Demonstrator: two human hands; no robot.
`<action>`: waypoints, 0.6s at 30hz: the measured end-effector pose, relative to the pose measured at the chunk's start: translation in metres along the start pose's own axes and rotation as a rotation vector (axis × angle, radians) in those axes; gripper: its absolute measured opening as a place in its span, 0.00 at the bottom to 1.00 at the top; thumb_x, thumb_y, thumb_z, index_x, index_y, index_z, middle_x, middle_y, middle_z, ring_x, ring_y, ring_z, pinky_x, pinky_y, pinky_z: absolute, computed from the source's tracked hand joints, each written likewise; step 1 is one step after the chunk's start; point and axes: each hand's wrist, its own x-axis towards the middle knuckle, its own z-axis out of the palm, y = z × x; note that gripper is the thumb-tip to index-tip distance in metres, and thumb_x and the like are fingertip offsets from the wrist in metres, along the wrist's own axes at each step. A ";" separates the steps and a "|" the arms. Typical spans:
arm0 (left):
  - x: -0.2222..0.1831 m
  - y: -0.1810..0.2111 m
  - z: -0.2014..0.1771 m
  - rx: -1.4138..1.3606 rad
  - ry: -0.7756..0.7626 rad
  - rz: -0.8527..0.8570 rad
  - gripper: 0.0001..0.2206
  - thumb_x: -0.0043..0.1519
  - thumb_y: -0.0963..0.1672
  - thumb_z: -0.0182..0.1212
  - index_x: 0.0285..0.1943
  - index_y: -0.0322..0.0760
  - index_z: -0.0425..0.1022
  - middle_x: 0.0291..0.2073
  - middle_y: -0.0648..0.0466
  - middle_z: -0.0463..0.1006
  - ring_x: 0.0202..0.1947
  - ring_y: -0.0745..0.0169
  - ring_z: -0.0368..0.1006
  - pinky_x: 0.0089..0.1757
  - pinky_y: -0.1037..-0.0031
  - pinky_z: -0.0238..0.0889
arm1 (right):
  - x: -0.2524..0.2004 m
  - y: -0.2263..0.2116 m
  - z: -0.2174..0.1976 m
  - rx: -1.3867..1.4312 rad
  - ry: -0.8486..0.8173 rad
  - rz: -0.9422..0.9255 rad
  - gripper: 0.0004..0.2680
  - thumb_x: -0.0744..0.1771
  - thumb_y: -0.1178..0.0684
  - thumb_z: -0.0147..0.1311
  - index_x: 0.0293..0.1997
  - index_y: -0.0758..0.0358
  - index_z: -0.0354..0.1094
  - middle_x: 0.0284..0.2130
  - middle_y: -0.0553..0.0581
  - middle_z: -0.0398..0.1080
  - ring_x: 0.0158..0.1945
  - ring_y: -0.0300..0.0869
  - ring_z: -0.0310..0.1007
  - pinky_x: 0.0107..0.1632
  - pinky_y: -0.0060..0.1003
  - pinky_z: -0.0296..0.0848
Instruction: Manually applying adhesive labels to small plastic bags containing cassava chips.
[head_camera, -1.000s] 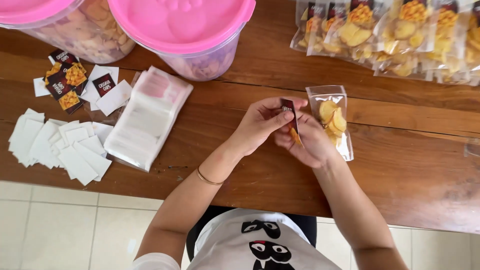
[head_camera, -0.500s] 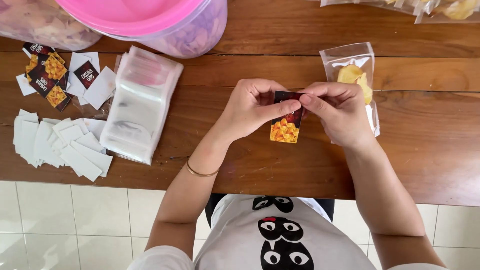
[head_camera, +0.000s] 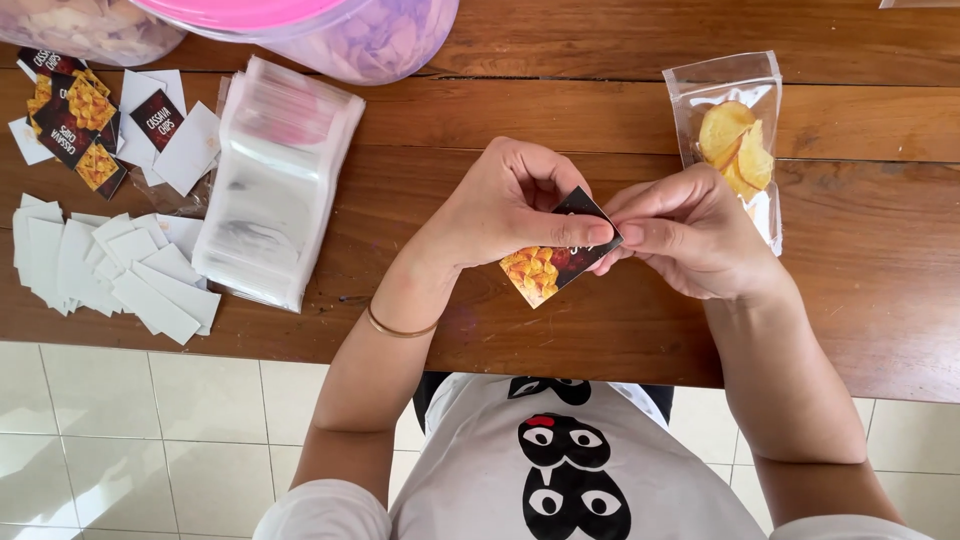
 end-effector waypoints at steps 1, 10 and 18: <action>0.001 0.000 -0.001 0.004 -0.006 0.000 0.10 0.51 0.44 0.79 0.33 0.35 0.82 0.19 0.53 0.77 0.22 0.78 0.71 0.27 0.87 0.67 | 0.001 -0.001 0.001 -0.018 -0.003 -0.008 0.04 0.64 0.70 0.56 0.39 0.87 0.71 0.31 0.79 0.73 0.36 0.60 0.83 0.39 0.53 0.87; 0.002 -0.002 -0.005 0.022 -0.008 0.019 0.09 0.51 0.42 0.79 0.33 0.34 0.82 0.20 0.51 0.78 0.22 0.72 0.74 0.27 0.86 0.68 | 0.001 -0.003 0.004 -0.160 0.000 -0.049 0.05 0.63 0.69 0.59 0.35 0.88 0.70 0.28 0.78 0.71 0.33 0.53 0.81 0.37 0.51 0.85; 0.002 -0.001 -0.010 0.011 -0.018 0.014 0.08 0.52 0.39 0.78 0.33 0.31 0.81 0.20 0.47 0.79 0.22 0.67 0.78 0.28 0.84 0.71 | 0.003 -0.005 0.011 -0.239 0.012 -0.073 0.05 0.61 0.68 0.61 0.32 0.87 0.70 0.26 0.77 0.72 0.30 0.52 0.80 0.35 0.48 0.85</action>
